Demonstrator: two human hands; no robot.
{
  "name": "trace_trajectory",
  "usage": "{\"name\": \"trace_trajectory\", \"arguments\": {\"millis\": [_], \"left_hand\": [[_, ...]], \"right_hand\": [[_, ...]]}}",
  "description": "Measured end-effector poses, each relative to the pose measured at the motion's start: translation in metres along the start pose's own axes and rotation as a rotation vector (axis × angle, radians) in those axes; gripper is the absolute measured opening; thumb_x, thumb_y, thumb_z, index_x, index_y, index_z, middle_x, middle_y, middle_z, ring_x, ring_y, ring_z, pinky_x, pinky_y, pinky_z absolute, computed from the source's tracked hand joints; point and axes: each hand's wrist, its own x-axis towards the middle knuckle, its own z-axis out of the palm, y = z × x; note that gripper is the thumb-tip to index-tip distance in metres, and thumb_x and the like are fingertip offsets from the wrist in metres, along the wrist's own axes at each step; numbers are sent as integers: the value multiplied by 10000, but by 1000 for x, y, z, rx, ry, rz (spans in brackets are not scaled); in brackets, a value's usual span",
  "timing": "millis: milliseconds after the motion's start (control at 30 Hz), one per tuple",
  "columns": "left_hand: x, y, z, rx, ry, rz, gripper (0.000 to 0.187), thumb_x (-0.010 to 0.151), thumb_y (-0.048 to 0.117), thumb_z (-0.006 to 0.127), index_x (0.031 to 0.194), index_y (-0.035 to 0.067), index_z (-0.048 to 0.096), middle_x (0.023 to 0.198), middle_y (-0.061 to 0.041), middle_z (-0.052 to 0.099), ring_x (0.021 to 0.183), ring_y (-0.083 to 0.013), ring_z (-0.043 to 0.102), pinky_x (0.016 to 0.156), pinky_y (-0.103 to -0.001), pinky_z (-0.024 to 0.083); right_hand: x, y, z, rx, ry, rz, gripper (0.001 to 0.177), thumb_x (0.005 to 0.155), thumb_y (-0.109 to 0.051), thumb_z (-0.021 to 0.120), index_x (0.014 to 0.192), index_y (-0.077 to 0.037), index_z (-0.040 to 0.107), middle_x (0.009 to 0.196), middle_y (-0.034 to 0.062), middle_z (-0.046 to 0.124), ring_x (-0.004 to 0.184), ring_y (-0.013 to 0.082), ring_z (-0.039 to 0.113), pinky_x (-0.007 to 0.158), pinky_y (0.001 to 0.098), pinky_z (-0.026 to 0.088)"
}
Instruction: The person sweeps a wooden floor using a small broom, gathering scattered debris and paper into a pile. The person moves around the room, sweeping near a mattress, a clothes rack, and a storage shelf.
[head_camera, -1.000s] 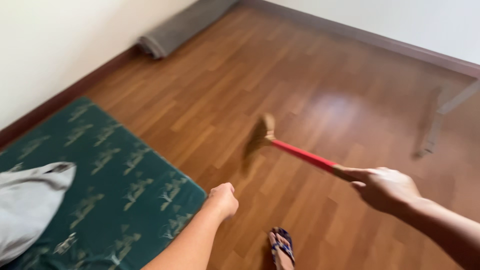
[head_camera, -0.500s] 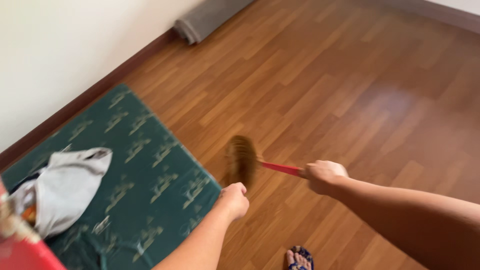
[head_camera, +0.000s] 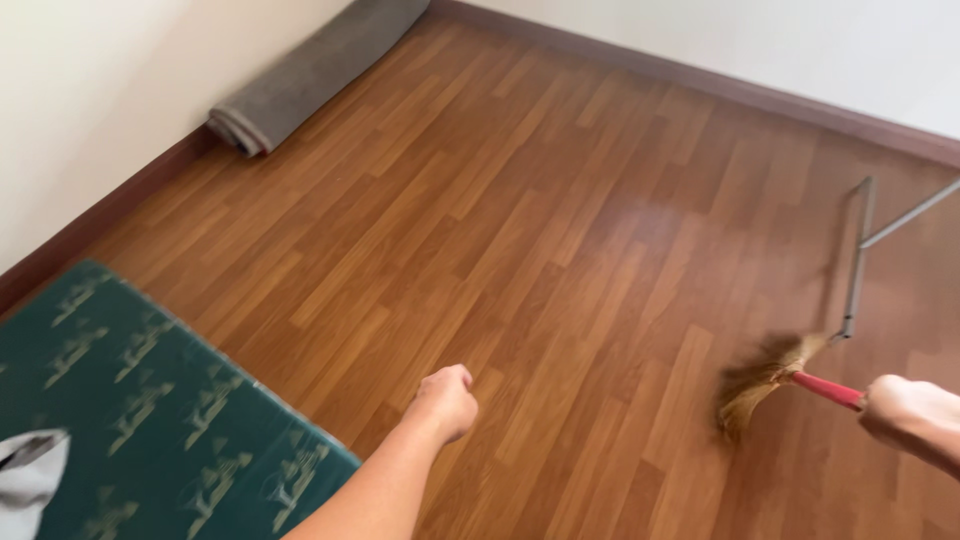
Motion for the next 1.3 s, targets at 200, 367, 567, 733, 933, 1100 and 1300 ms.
{"name": "trace_trajectory", "arguments": {"millis": [200,367,567,733,933,1100,1300], "left_hand": [[12,-1,-19,-25,-24,-51,414,925,-8,534,1281,186,620,1374,-90,652,1265,-292,642,1028,-407,557],[39,-33,-49,14,29,-13,402,926,26,560,1278,205,637,1382,-111,639,1289,-303,613,1051,-406,524],[78,-91,-101,16,67,-82,364,921,48,589,1245,195,664,1361,-125,654,1273,-316,622,1049,-396,524],[96,-135,-140,-13,53,-168,369,927,38,580,1260,184,644,1366,-113,645,1271,-326,617,1037,-405,531],[117,-179,-174,-29,38,-244,405,935,17,545,1301,170,625,1386,-122,642,1280,-333,623,1040,-411,536],[133,-176,-200,-19,59,-268,418,935,6,535,1311,165,625,1392,-120,637,1294,-319,623,1044,-413,544],[154,-137,-225,-91,102,-232,362,954,60,530,1279,183,632,1384,-119,632,1290,-346,601,1058,-440,519]], "right_hand": [[-82,-59,-61,147,143,-124,332,951,-319,604,1254,-389,722,1095,-29,800,1056,207,742,864,387,596],[-135,-160,-121,227,219,-377,350,948,-323,601,1270,-426,695,1085,-28,784,1046,223,724,849,406,584],[-160,-327,-164,234,212,-723,377,945,-328,597,1289,-470,663,1073,-26,765,1034,243,703,832,428,569],[-151,-460,-173,55,92,-801,447,983,-258,555,1339,-522,615,1055,14,749,995,256,723,805,420,566],[-88,-466,-174,-78,129,-669,415,981,-267,558,1269,-546,668,1120,-95,743,1055,178,723,861,355,598],[-62,-446,-226,-71,137,-498,368,1024,-304,529,1330,-468,649,1020,-24,795,927,187,778,785,384,613],[-85,-459,-274,69,360,-637,347,974,-324,550,1274,-444,677,969,24,770,908,257,747,768,433,591]]}}
